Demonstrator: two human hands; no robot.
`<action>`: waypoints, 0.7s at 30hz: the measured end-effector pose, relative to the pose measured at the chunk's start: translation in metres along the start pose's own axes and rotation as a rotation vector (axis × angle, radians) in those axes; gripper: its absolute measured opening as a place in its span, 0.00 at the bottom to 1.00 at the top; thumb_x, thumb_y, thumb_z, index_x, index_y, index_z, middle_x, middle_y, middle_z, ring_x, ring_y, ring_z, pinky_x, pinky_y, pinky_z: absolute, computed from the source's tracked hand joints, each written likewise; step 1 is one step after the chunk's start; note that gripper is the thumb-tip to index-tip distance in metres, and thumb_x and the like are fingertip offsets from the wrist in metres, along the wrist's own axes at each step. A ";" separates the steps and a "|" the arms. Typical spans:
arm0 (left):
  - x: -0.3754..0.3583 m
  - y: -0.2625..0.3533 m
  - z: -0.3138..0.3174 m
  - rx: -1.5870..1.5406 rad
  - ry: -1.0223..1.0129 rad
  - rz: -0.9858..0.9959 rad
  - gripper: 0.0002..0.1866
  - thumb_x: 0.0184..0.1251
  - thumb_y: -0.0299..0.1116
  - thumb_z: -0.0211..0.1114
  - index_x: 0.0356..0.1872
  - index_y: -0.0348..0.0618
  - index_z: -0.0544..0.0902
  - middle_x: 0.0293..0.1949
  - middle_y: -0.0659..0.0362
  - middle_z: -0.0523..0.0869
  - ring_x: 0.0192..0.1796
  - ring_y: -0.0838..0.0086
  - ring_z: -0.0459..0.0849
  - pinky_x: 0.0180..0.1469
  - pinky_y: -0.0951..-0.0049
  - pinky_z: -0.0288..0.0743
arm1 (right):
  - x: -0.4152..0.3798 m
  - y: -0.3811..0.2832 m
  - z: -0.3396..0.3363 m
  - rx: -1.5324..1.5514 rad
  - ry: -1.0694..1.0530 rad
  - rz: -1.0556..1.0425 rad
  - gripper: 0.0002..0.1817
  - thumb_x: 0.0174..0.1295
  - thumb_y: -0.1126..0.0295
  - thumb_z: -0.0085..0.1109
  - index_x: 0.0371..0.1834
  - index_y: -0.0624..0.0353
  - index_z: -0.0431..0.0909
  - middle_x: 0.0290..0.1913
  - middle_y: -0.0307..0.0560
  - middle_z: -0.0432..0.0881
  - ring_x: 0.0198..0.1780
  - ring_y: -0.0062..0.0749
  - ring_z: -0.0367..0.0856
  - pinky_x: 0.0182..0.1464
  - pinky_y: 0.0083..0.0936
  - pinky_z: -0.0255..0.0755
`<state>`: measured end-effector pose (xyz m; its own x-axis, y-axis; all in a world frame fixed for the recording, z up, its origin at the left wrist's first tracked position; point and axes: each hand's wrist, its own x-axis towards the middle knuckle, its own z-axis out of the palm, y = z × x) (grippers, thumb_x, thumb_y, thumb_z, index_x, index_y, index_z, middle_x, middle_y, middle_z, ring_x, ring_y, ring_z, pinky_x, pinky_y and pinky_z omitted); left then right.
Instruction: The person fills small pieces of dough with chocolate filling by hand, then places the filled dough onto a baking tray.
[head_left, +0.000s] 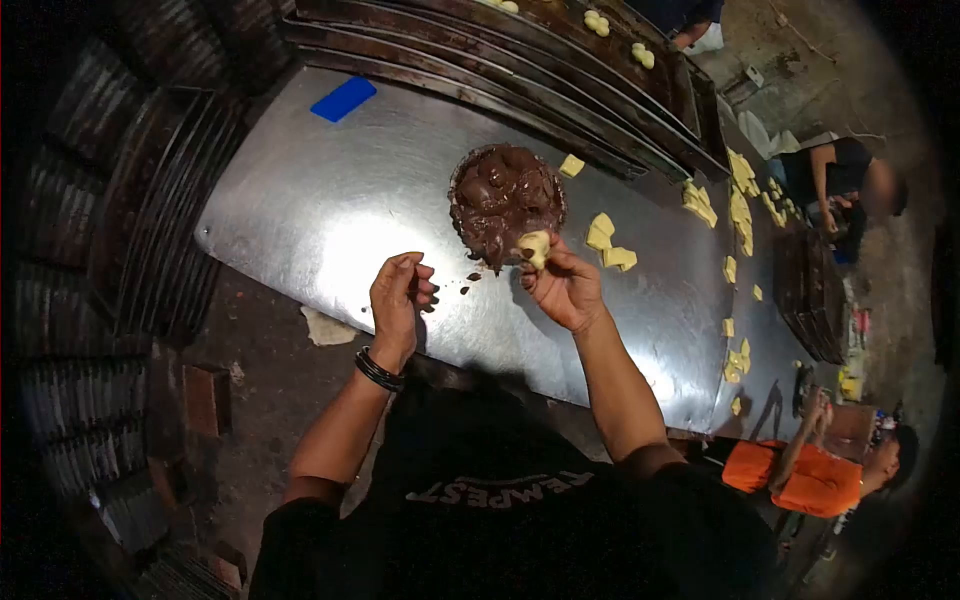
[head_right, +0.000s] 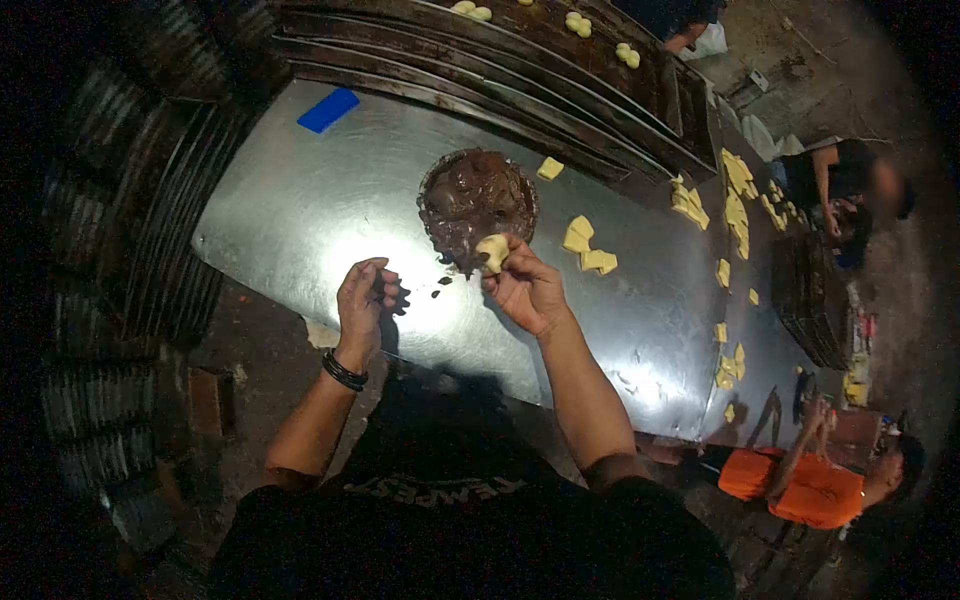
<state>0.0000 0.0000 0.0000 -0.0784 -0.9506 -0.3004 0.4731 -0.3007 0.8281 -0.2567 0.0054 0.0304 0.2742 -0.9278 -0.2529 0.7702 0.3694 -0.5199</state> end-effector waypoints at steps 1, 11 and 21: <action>0.002 -0.002 0.001 -0.043 0.032 0.028 0.16 0.72 0.40 0.55 0.50 0.38 0.75 0.37 0.59 0.82 0.33 0.80 0.79 0.33 0.80 0.73 | 0.003 -0.004 0.006 0.063 -0.007 -0.019 0.21 0.58 0.71 0.56 0.57 0.51 0.70 0.51 0.47 0.77 0.46 0.36 0.76 0.45 0.29 0.71; -0.073 -0.018 0.036 0.088 0.240 0.099 0.12 0.71 0.36 0.57 0.47 0.39 0.75 0.36 0.59 0.82 0.35 0.77 0.81 0.35 0.78 0.74 | -0.036 0.023 -0.060 -0.813 0.406 -0.333 0.13 0.59 0.77 0.57 0.48 0.58 0.74 0.37 0.43 0.83 0.32 0.25 0.79 0.34 0.18 0.72; -0.080 -0.010 -0.039 0.054 0.257 -0.051 0.11 0.71 0.35 0.56 0.48 0.41 0.75 0.36 0.60 0.82 0.36 0.77 0.80 0.35 0.77 0.73 | -0.001 0.080 -0.023 -0.480 0.715 -0.359 0.13 0.61 0.80 0.55 0.48 0.61 0.70 0.39 0.46 0.79 0.35 0.26 0.78 0.35 0.18 0.71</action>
<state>0.0355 0.0818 -0.0024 0.1279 -0.8855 -0.4466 0.4261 -0.3576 0.8310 -0.2088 0.0373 -0.0297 -0.4770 -0.7966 -0.3714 0.3763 0.1968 -0.9054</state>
